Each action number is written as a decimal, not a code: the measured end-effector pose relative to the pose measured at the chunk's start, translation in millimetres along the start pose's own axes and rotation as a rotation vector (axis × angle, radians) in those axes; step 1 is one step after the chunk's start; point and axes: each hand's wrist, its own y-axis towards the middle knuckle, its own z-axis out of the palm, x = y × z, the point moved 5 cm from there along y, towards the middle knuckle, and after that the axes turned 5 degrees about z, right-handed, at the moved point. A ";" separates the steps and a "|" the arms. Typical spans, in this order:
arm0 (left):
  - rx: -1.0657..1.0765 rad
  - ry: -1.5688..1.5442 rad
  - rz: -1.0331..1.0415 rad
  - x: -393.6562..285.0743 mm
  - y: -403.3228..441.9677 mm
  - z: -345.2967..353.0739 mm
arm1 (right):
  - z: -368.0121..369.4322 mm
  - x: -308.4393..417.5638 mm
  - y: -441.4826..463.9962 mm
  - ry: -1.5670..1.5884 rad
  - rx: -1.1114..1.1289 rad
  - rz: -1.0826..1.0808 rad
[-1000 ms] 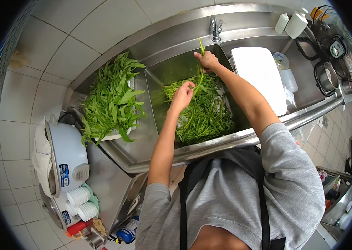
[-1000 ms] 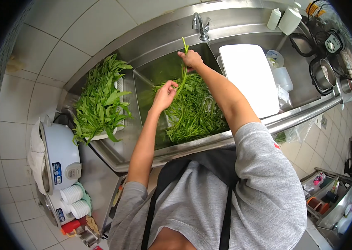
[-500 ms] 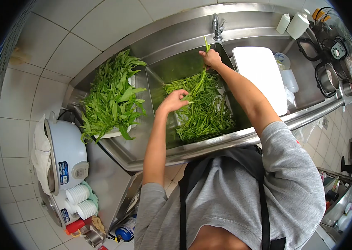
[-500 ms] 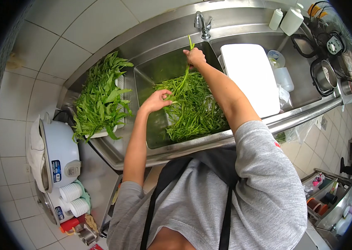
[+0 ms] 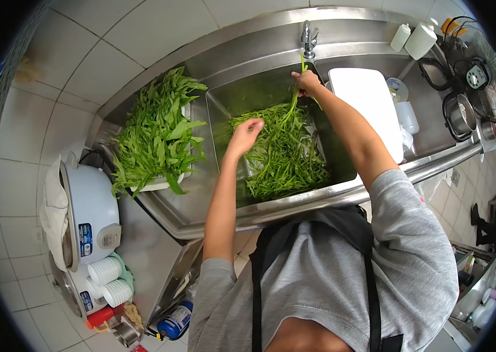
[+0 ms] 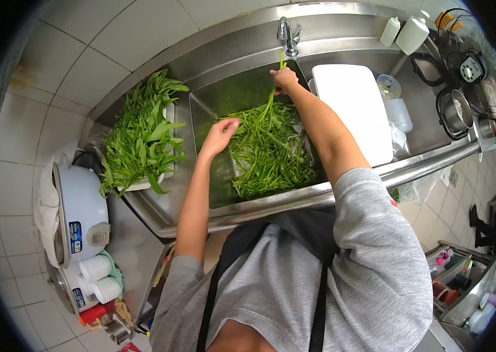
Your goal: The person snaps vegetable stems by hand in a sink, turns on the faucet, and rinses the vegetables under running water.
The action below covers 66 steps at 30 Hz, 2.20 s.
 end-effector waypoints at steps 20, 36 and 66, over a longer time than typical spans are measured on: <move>0.795 0.518 -0.225 58.5 -60.0 58.8 | -16.2 -8.7 17.9 0.075 -0.032 0.037; 0.534 0.831 -0.317 -21.2 2.6 10.4 | 23.1 5.4 -18.3 -0.080 0.083 -0.030; -0.299 0.316 -0.526 99.1 -59.0 32.7 | 148.3 -173.6 -46.3 0.562 0.188 0.359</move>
